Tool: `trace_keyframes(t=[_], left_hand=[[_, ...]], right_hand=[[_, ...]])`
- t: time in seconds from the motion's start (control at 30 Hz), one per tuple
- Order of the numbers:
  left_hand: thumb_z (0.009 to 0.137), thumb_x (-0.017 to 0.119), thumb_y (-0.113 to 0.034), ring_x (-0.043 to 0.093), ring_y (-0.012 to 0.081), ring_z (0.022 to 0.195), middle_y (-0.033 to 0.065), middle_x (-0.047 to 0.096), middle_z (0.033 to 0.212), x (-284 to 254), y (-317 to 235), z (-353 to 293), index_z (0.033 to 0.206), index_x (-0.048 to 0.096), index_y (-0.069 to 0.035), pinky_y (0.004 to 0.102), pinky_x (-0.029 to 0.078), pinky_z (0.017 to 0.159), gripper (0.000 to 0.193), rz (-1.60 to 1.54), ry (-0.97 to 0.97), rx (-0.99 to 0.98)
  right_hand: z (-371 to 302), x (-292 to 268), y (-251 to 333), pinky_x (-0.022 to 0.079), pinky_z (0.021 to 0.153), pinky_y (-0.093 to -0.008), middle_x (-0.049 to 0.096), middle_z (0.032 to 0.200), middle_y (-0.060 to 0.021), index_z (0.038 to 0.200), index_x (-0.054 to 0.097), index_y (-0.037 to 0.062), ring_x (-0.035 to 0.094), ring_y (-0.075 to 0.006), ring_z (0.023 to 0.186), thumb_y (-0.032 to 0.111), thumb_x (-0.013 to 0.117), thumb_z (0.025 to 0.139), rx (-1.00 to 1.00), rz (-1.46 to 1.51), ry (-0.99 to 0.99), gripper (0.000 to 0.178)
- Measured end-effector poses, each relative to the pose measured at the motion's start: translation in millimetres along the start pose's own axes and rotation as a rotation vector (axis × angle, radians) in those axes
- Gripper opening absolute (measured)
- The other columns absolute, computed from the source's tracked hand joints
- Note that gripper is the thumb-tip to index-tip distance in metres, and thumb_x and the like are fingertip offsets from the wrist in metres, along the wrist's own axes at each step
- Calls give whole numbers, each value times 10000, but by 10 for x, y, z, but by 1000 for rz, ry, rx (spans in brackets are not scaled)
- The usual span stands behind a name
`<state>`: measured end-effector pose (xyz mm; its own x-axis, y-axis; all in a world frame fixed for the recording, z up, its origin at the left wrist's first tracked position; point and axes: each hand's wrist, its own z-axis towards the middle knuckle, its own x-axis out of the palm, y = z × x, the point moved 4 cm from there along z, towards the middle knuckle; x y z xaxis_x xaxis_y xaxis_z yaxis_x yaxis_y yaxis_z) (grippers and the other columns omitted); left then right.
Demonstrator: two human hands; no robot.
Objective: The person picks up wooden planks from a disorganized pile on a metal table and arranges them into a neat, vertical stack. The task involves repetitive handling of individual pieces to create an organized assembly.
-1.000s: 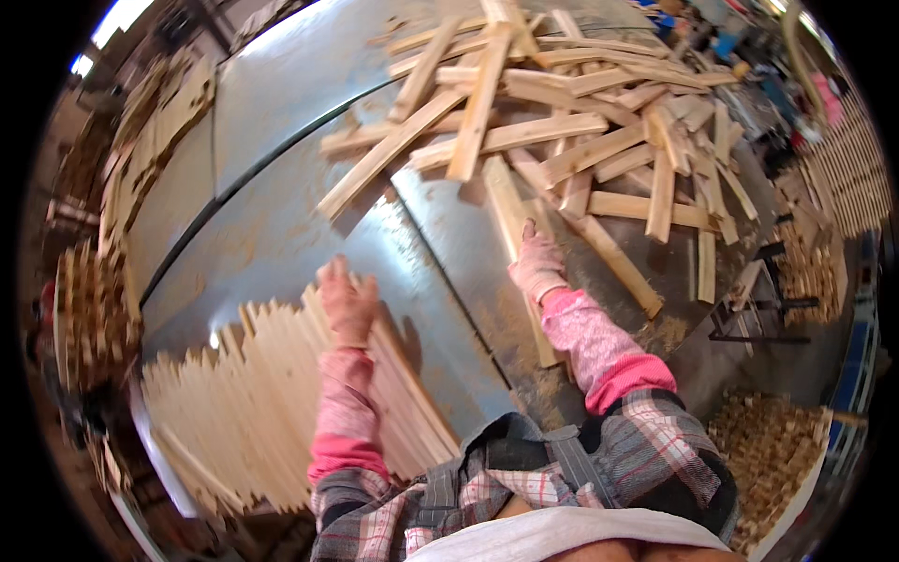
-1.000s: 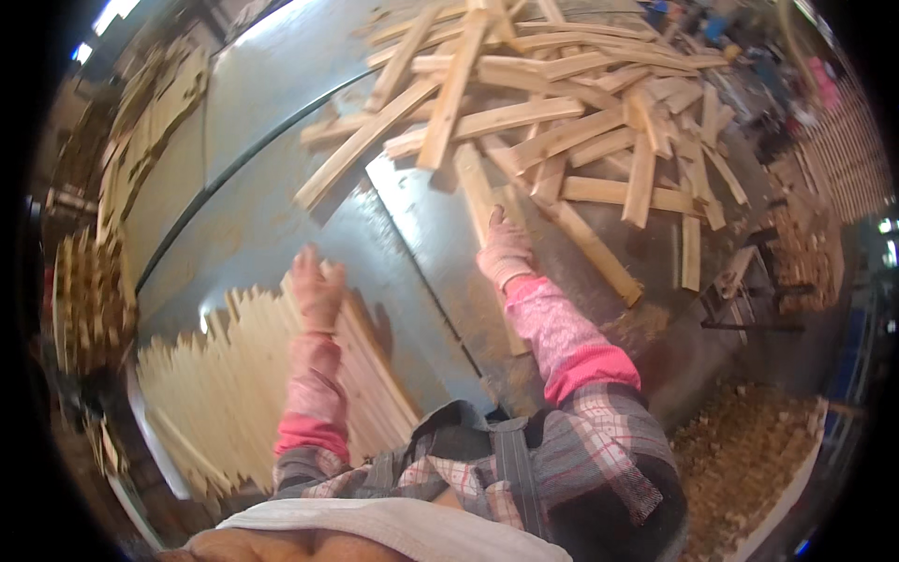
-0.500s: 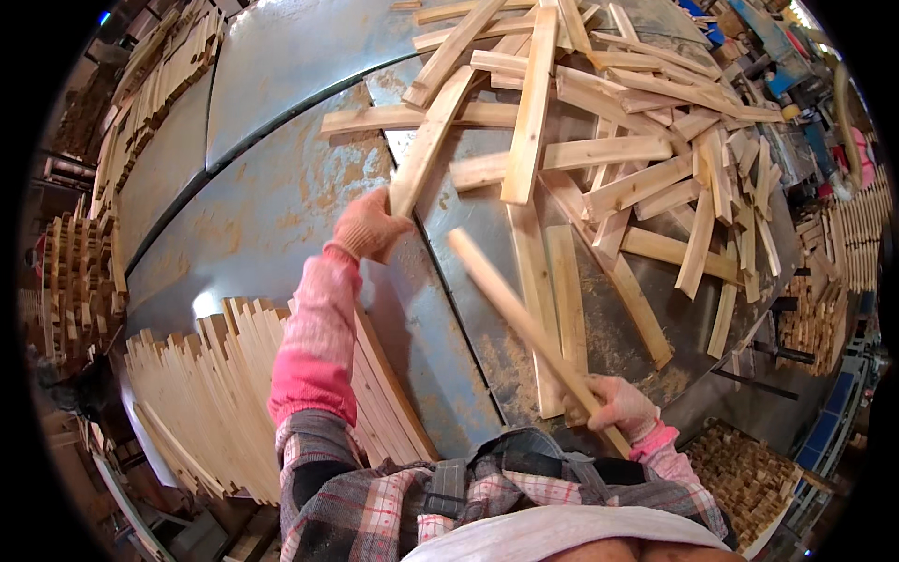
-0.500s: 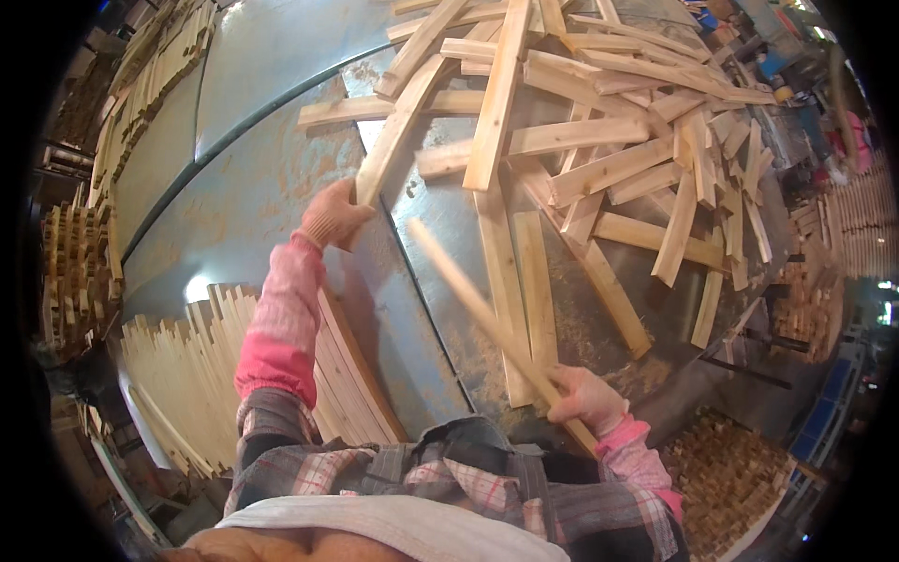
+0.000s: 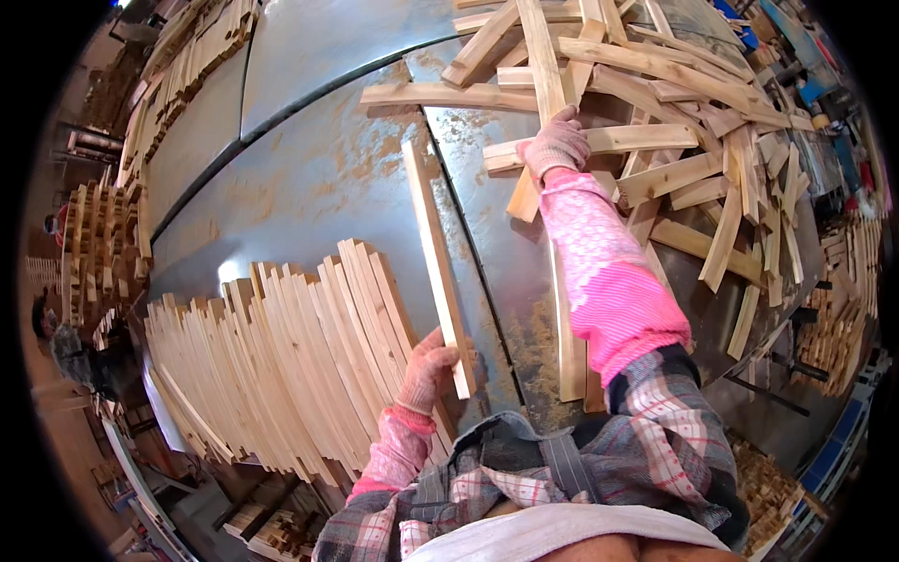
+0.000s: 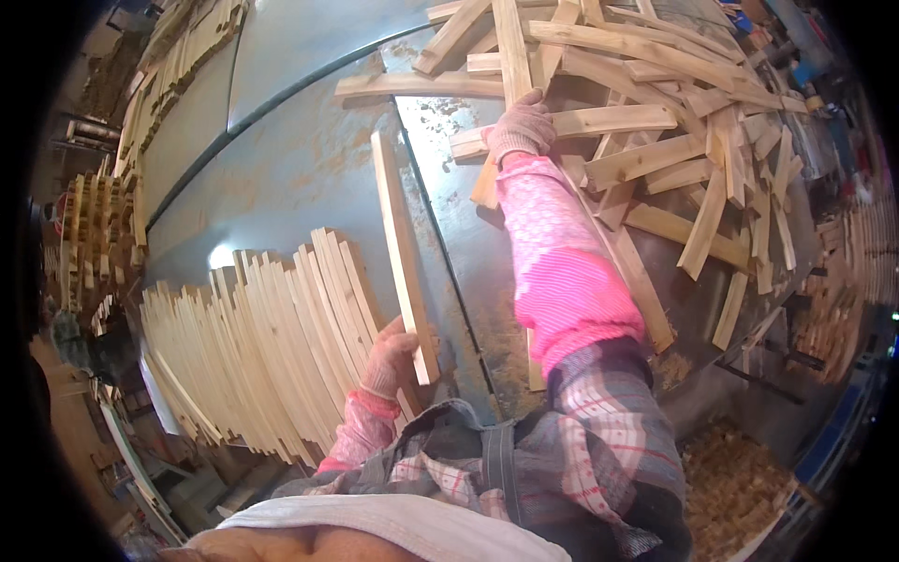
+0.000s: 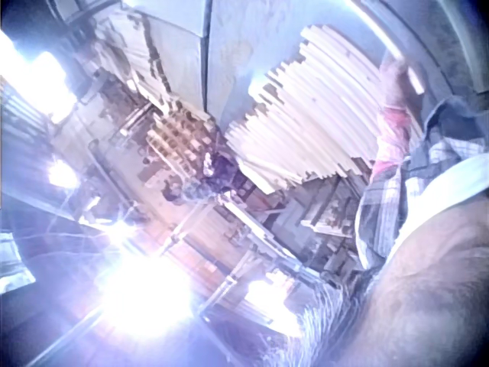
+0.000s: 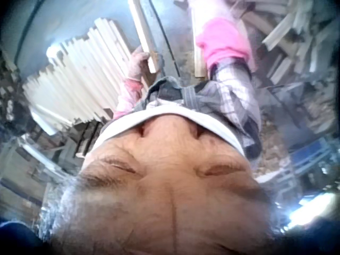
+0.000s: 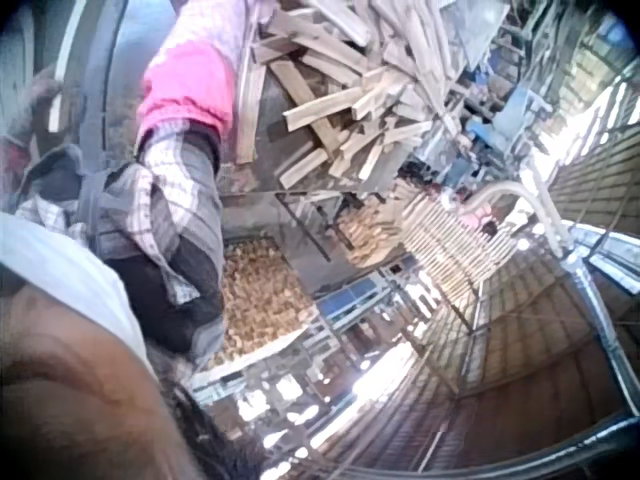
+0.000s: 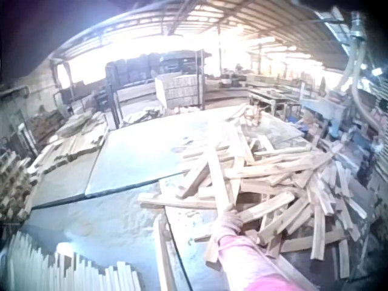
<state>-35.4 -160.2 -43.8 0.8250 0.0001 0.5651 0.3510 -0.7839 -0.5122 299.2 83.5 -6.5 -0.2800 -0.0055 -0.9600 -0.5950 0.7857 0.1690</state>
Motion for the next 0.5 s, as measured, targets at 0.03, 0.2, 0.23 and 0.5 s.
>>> trace_keyframes(t=[0.03, 0.2, 0.23, 0.5], left_hand=[[849, 622, -71, 689, 237, 941, 124, 687, 1083, -44, 54, -71, 1381, 521, 23, 395, 593, 848, 550, 5, -18, 6], [898, 587, -97, 680, 264, 1026, 150, 664, 1182, -198, 220, -455, 1385, 510, 32, 431, 581, 909, 509, -140, -39, 23], [903, 594, -114, 679, 269, 1055, 157, 660, 1210, -340, 297, -565, 1385, 508, 38, 434, 578, 927, 513, -203, -45, 66], [932, 661, -410, 713, 322, 879, 170, 725, 1001, -441, 511, -876, 1180, 663, -50, 440, 578, 798, 437, 613, -381, 109]], right_hand=[[16, 99, 41, 540, 992, -429, 584, 1338, -239, 1461, 350, -10, 631, -368, 1215, 356, 882, 746, -7, 7, -64, 964], [77, 227, -340, 579, 870, -391, 679, 1098, -189, 1301, 525, -58, 704, -296, 1000, 203, 815, 763, -191, 559, 146, 665], [-402, 92, -333, 582, 835, -385, 698, 1027, -172, 1226, 589, -64, 709, -280, 939, 180, 785, 779, -284, 721, 337, 545], [-2881, 1056, -1372, 553, 865, -339, 716, 1113, -147, 1322, 595, -31, 690, -221, 956, 213, 748, 819, -396, 1013, 968, 580]])
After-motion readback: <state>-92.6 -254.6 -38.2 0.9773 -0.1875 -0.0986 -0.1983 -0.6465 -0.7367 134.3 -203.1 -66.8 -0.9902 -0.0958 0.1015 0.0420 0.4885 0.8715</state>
